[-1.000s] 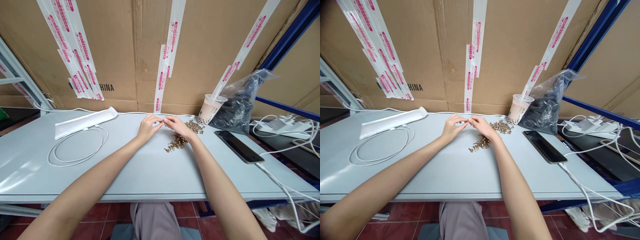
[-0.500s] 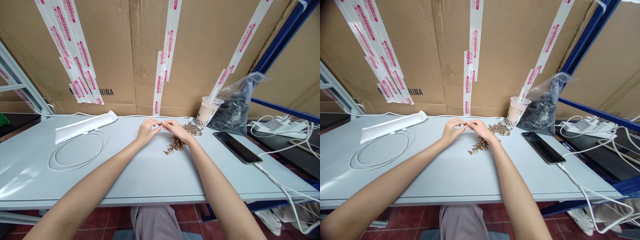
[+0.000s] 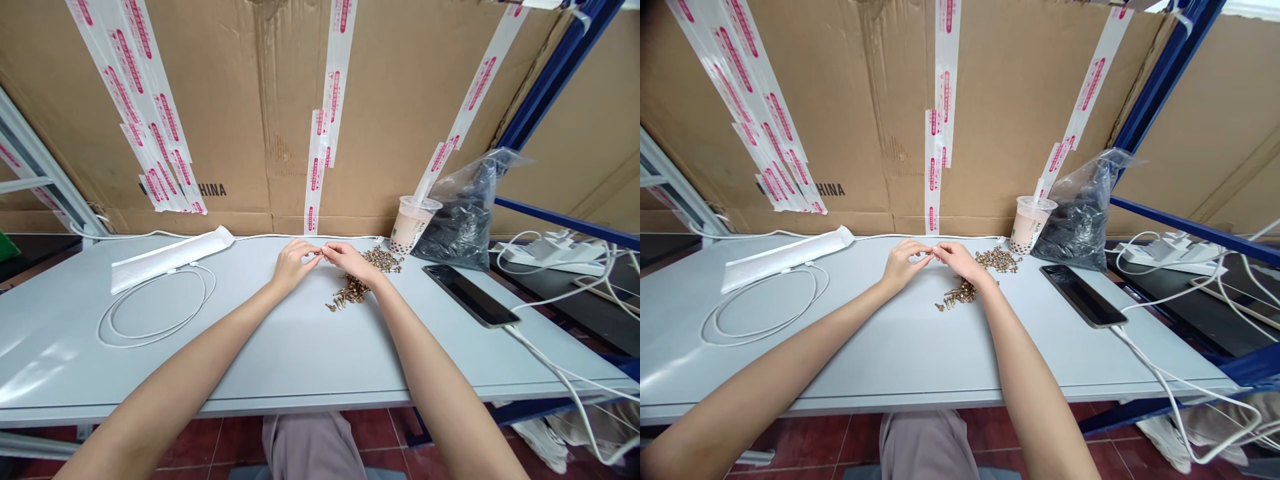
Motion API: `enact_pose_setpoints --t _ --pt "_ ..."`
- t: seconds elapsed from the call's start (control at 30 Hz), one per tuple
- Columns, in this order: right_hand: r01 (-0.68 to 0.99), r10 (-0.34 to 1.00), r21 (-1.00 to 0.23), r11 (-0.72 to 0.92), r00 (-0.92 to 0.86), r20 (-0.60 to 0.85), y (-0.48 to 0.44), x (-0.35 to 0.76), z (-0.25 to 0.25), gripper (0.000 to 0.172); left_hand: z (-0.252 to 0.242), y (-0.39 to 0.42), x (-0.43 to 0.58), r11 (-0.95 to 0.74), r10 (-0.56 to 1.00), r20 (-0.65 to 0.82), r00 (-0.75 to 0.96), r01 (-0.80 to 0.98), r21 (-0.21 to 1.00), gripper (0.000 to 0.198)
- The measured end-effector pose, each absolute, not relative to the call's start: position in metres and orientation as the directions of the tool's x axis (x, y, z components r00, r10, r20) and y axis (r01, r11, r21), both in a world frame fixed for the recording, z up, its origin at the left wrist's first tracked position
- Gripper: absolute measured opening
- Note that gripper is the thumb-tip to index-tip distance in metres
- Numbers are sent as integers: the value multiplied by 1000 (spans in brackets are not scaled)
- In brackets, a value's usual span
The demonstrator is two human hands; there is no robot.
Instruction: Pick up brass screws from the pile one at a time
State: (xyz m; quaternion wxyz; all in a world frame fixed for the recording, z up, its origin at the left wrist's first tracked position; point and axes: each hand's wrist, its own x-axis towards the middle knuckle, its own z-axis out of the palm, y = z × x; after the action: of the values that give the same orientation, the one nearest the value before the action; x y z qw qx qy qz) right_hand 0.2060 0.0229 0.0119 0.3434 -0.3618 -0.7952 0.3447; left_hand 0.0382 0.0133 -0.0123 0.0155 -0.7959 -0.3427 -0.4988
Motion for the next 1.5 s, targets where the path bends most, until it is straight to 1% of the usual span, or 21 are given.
enact_pose_setpoints --t 0.17,0.3,0.4,0.47,0.53,0.6,0.67,0.73,0.77,0.83,0.9,0.93,1.0,1.07,1.1,1.17,1.23,1.3,1.37,1.43,1.5 --pt "374 826 -774 511 -463 322 23 205 8 37 -13 15 37 -741 557 787 264 586 327 11" --pt "395 819 -759 517 -487 304 25 207 7 37 -13 14 35 -715 600 740 305 618 325 11" --pt "486 836 -703 520 -460 300 28 212 8 37 -13 15 34 -714 620 709 335 615 334 16" --pt "623 876 -620 477 -395 276 30 218 9 35 -13 17 31 -702 637 697 328 621 349 28" --pt "793 923 -474 382 -300 242 30 224 10 30 -14 20 27 -680 655 690 309 639 360 35" --pt "923 953 -277 266 -210 218 28 231 10 25 -15 24 21 -654 675 676 295 664 362 32" --pt "976 963 -110 187 -160 218 27 236 10 21 -15 28 15 -629 701 646 300 686 364 25" --pt "986 959 -43 163 -148 240 25 239 13 21 -15 33 9 -610 733 603 315 698 377 16" --pt "984 957 -51 171 -153 245 24 241 17 21 -14 36 6 -605 746 581 325 695 388 13" --pt "962 955 -134 236 -205 213 21 241 26 22 -12 40 0 -602 774 525 355 672 433 13" --pt "896 936 -269 352 -337 102 16 238 37 21 -8 44 -7 -593 803 431 411 624 509 19" --pt "847 902 -328 418 -429 41 12 235 43 22 -6 45 -11 -582 813 371 449 598 551 23" --pt "771 812 -375 514 -578 -76 3 227 52 25 -2 45 -20 -553 816 268 512 558 619 30" --pt "746 722 -371 553 -651 -233 -8 216 59 33 2 45 -29 -529 811 203 549 539 655 34" --pt "753 689 -357 553 -654 -312 -14 211 62 36 2 45 -33 -519 809 178 560 537 665 36" --pt "782 670 -298 548 -623 -405 -23 202 65 40 2 46 -40 -503 804 133 579 545 671 39" --pt "801 679 -230 553 -593 -433 -27 195 65 40 1 48 -44 -501 797 91 598 569 652 41" --pt "814 710 -150 561 -566 -420 -28 191 62 34 -3 51 -45 -505 792 62 607 595 625 39" --pt "823 734 -100 559 -547 -404 -25 189 58 27 -7 54 -45 -505 797 55 602 614 607 35" --pt "823 735 -115 556 -551 -396 -23 189 54 23 -10 57 -44 -504 808 73 585 621 600 31" --pt "814 724 -170 555 -574 -383 -20 189 51 21 -12 59 -44 -512 809 97 580 614 600 28"
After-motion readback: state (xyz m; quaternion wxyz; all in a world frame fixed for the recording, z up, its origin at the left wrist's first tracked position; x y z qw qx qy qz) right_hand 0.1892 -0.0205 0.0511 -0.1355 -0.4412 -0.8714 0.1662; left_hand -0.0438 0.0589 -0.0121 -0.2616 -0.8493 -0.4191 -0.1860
